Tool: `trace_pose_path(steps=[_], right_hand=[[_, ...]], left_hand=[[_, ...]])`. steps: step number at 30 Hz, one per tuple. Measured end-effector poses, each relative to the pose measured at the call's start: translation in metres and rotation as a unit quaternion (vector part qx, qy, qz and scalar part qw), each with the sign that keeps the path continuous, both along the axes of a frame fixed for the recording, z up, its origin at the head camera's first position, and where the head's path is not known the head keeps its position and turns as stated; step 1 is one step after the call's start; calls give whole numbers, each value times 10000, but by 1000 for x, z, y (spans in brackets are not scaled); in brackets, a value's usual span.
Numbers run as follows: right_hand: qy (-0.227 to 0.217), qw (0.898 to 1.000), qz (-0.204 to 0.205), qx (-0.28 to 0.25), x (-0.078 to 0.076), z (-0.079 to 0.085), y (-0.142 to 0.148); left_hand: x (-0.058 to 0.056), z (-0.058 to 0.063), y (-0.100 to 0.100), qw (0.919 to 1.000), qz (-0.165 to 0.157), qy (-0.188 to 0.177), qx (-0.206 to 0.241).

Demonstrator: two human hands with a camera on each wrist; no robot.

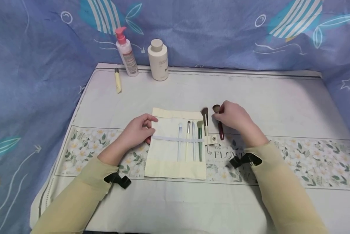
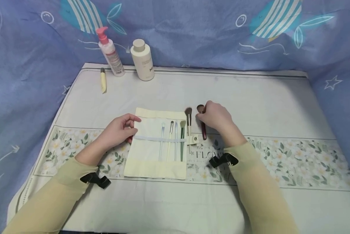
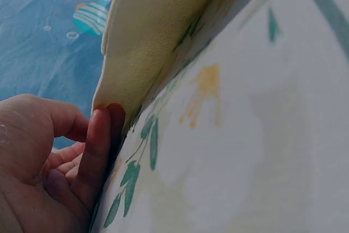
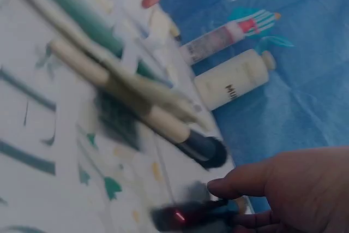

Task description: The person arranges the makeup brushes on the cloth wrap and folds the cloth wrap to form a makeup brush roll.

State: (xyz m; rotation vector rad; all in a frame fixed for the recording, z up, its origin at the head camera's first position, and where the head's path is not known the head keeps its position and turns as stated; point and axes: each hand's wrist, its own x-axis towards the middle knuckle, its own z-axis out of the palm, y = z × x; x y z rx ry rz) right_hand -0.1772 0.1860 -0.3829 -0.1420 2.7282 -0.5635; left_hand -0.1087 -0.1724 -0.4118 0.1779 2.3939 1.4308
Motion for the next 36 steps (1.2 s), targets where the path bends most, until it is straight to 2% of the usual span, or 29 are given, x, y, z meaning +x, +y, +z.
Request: trace_pose_path(steps=[5,10,15,21,23,26,28,31,34,36], right_hand=[[52,9996,-9,287,-8,-2,-4],[76,9999,-59,77,-9,-1,-4],[-29,9979,-19,-651,-4,5,-4],[-367,9852,34,-1674,1,24,-9],[-496,9787,-32,-1992,2,28,-12],[-415,9674,-348,-2474,2,31,-19],[-225,9551,-634,-2886,2,33,-24],[-10,9299,-944,-3555,1,34,-33],[-141,9088,-989,-4051,1,32,-46],[-344,9025,-975,-4181,1,28,-56]], left_hand=[[-2,0,-1,10000,5,6,2],[-1,0,0,10000,25,-33,63],[2,-2,0,9999,20,-119,33],[1,0,0,10000,27,-12,40],[1,-1,-1,10000,43,-12,-1],[1,-1,-2,10000,57,-27,-72],[1,-1,-2,10000,50,-31,-53],[1,-1,-1,10000,23,11,48],[0,0,-1,9999,6,33,127],[0,1,0,9999,-15,22,139]])
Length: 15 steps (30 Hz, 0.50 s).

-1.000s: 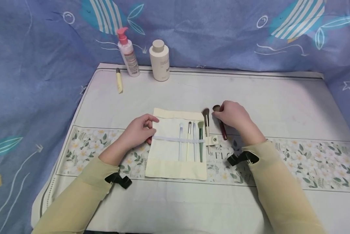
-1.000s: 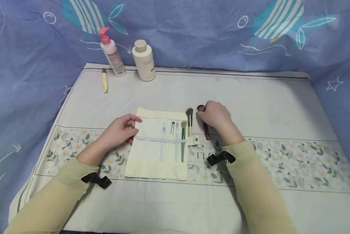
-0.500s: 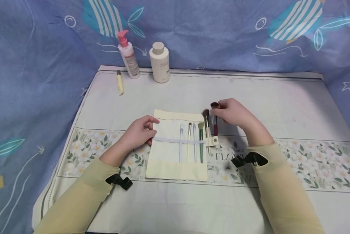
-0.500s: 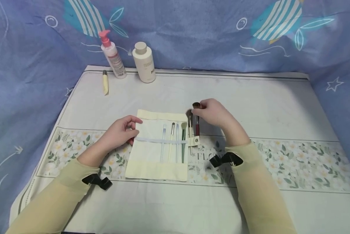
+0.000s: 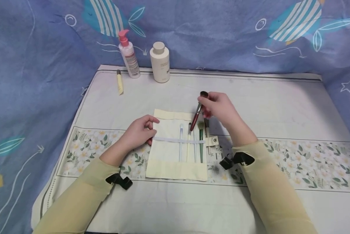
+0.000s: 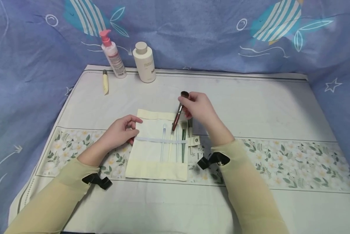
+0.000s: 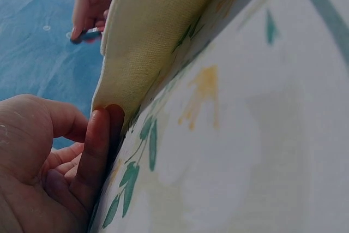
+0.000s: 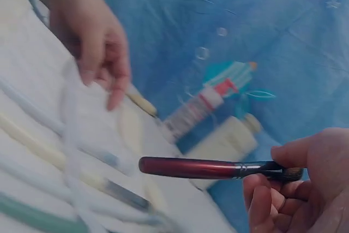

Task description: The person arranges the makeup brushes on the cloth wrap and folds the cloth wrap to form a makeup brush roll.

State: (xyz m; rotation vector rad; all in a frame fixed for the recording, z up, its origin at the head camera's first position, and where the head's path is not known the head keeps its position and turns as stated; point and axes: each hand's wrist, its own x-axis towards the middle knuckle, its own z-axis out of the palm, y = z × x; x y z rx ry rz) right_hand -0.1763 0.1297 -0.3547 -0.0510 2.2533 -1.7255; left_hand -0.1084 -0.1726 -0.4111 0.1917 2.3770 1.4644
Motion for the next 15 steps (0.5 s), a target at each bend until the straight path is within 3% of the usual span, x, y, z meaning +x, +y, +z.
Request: trace_pose_path(steps=[9,15], right_hand=[[-601,9958,574,-376,-2,-17,-45],[-713,9917,1068,90,1,-27,-55]], left_hand=[[0,2,-1,9999,65,24,-93],[0,3,0,10000,43,-35,4]])
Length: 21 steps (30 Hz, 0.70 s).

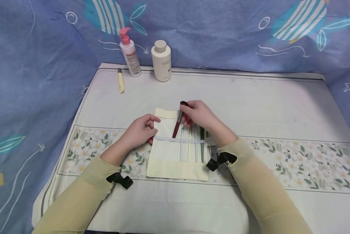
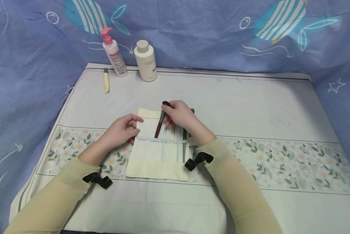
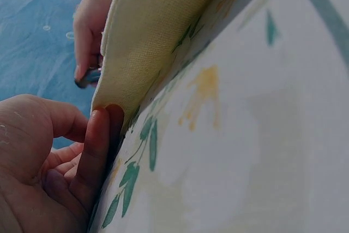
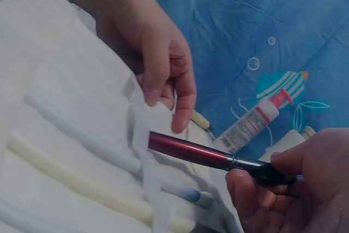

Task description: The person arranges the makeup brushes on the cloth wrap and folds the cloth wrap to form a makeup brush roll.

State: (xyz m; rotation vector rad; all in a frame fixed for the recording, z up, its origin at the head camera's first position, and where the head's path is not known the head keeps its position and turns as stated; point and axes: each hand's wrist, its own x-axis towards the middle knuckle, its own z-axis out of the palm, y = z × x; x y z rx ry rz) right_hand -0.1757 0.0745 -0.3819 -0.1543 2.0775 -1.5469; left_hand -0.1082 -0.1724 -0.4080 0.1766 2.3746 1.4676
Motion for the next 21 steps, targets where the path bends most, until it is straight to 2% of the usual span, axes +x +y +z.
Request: trace_pose_path(steps=[3,6,13,16,21], right_hand=[[202,9985,331,385,3,-2,-2],[523,9918,640,978,6,-4,-5],[1170,9634,1118,2137,16,-4,-11],[1457,9489,1259,2501,20,-3,-15],[1643,9311,1467,2907,27,-2,-21]], left_hand=[[-1,1,1,10000,33,1,-25],[-1,0,1,10000,52,-20,-45],[-1,-2,1,9999,65,-105,22],[-1,-2,0,9999,61,-88,6],[0,-2,0,10000,36,-62,-35]])
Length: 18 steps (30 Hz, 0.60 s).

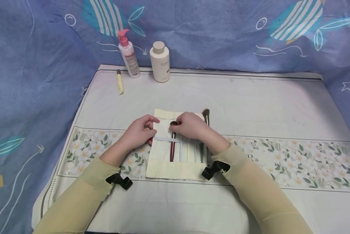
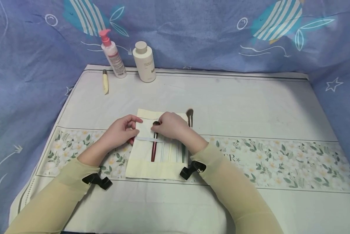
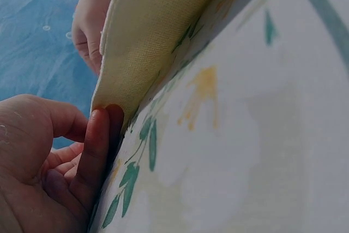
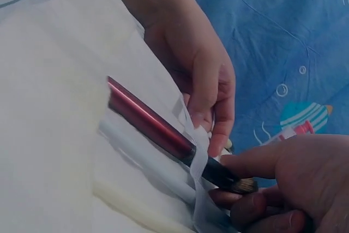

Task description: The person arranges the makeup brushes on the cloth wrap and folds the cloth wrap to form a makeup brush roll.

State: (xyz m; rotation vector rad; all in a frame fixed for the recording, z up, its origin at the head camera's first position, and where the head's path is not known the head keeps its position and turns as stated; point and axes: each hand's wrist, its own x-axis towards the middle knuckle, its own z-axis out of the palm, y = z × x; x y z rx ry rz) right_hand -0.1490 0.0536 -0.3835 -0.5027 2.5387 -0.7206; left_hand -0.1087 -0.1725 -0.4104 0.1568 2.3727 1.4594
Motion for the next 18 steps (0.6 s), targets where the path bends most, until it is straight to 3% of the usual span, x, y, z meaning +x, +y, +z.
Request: trace_pose_path(steps=[11,14,18], right_hand=[[172,9990,251,316,11,6,-4],[217,9996,88,182,9,14,9],[188,9988,-422,-151,-2,23,45]], left_hand=[[2,-1,-3,9999,21,9,-152],[2,-1,-2,10000,28,-13,-92],[1,0,2,10000,-9,-19,-65]])
